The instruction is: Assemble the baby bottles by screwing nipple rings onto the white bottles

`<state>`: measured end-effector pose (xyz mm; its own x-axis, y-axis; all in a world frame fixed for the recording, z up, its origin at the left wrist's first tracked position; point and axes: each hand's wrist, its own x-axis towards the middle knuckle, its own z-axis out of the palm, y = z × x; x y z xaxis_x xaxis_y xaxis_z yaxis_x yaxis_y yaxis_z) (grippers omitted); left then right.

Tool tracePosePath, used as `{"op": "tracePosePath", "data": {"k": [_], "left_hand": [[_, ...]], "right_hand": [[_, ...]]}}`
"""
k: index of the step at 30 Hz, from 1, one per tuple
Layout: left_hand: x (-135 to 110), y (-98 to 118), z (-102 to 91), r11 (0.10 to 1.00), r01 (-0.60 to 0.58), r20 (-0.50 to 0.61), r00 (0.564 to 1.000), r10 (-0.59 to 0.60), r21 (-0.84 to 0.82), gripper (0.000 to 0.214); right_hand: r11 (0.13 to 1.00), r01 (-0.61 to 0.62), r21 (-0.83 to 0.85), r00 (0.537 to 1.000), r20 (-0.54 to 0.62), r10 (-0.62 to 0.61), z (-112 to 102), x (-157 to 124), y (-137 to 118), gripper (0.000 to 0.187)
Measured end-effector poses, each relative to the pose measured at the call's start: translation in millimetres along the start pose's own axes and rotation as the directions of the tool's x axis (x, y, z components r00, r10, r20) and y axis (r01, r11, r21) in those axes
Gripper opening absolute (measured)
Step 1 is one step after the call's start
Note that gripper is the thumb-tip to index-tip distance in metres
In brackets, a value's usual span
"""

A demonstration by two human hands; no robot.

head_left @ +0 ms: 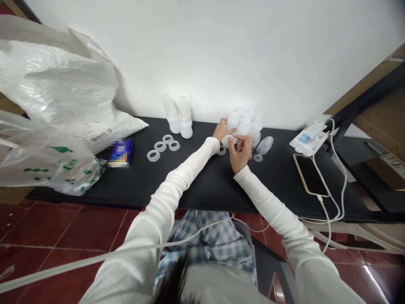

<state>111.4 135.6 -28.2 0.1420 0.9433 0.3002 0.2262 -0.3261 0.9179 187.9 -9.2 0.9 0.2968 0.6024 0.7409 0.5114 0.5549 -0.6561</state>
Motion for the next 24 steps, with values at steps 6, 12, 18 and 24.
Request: {"op": "tracePosePath", "data": {"k": [6,12,18,24], "left_hand": [[-41,4,-33.7,0.989,-0.086,-0.087,0.991,0.097,0.123,0.043],[-102,2,-91.8,0.885,-0.247,-0.090,0.948,0.305,0.395,0.052],[-123,5,-126.5,0.831,-0.289,-0.065,0.931,0.360,0.475,0.053],[-126,9,-125.4,0.777,-0.432,0.055,0.886,0.460,0.459,0.055]], "right_hand": [[0.999,-0.052,0.009,0.998,0.045,0.051,0,1,4,0.030],[0.987,-0.127,0.095,0.989,0.085,0.119,1,5,8,0.030],[0.951,-0.137,0.278,0.985,0.144,0.100,5,6,15,0.028],[0.908,-0.223,0.356,0.965,0.212,0.154,6,6,12,0.032]]}}
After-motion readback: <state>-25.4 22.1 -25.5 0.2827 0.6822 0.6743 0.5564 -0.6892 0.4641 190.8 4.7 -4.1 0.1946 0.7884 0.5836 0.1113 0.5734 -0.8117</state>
